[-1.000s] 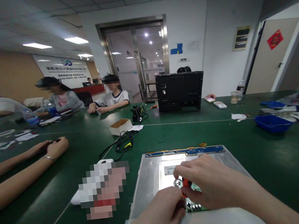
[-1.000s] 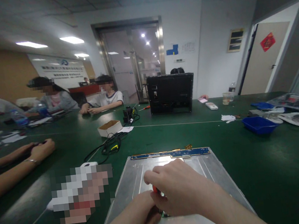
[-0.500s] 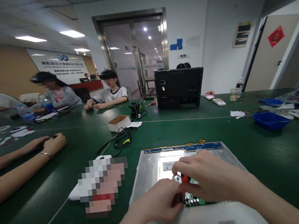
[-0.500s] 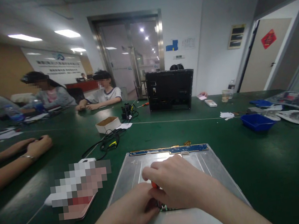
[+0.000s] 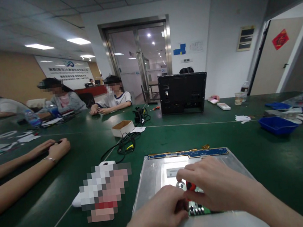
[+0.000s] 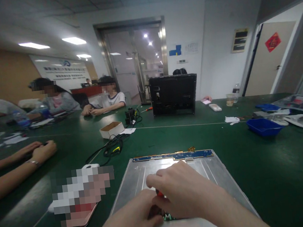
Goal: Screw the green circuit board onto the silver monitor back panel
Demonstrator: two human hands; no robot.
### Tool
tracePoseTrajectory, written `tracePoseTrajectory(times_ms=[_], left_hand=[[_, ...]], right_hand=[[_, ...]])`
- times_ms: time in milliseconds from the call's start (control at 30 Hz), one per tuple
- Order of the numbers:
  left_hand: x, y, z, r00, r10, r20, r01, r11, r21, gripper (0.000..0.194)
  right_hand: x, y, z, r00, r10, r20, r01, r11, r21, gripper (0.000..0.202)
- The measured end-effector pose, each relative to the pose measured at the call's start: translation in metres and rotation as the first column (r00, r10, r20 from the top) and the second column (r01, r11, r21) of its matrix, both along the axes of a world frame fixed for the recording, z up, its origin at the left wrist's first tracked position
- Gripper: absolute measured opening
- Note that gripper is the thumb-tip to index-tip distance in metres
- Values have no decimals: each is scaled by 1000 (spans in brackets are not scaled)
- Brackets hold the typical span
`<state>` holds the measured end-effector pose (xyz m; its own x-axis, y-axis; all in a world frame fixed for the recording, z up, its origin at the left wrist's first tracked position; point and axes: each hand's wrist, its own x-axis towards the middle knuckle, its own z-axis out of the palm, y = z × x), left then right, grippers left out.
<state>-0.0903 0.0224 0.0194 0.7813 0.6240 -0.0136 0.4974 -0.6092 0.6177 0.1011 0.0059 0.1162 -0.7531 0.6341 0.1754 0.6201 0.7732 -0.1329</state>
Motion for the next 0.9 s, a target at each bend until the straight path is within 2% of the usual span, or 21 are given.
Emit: tracePoseTrajectory(times_ms=[133, 333, 500, 700, 900], left_hand=[[0, 0, -2, 999, 26, -21, -27, 999, -36, 9], [0, 2, -6, 999, -1, -32, 2, 1000, 29, 9], [-1, 2, -4, 1000, 14, 13, -13, 999, -37, 8], [-2, 3, -8, 999, 32, 18, -31, 999, -42, 6], [-2, 3, -7, 1000, 11, 19, -11, 1000, -18, 14]], right_hand=[[-1, -3, 3, 1000, 4, -17, -4, 999, -31, 16], [-2, -2, 1, 999, -44, 27, 45, 999, -14, 16], [-2, -3, 0, 1000, -18, 4, 18, 1000, -2, 7], [-1, -4, 1, 1000, -17, -9, 17, 1000, -10, 10], [-2, -3, 1, 1000, -14, 5, 14, 1000, -2, 7]])
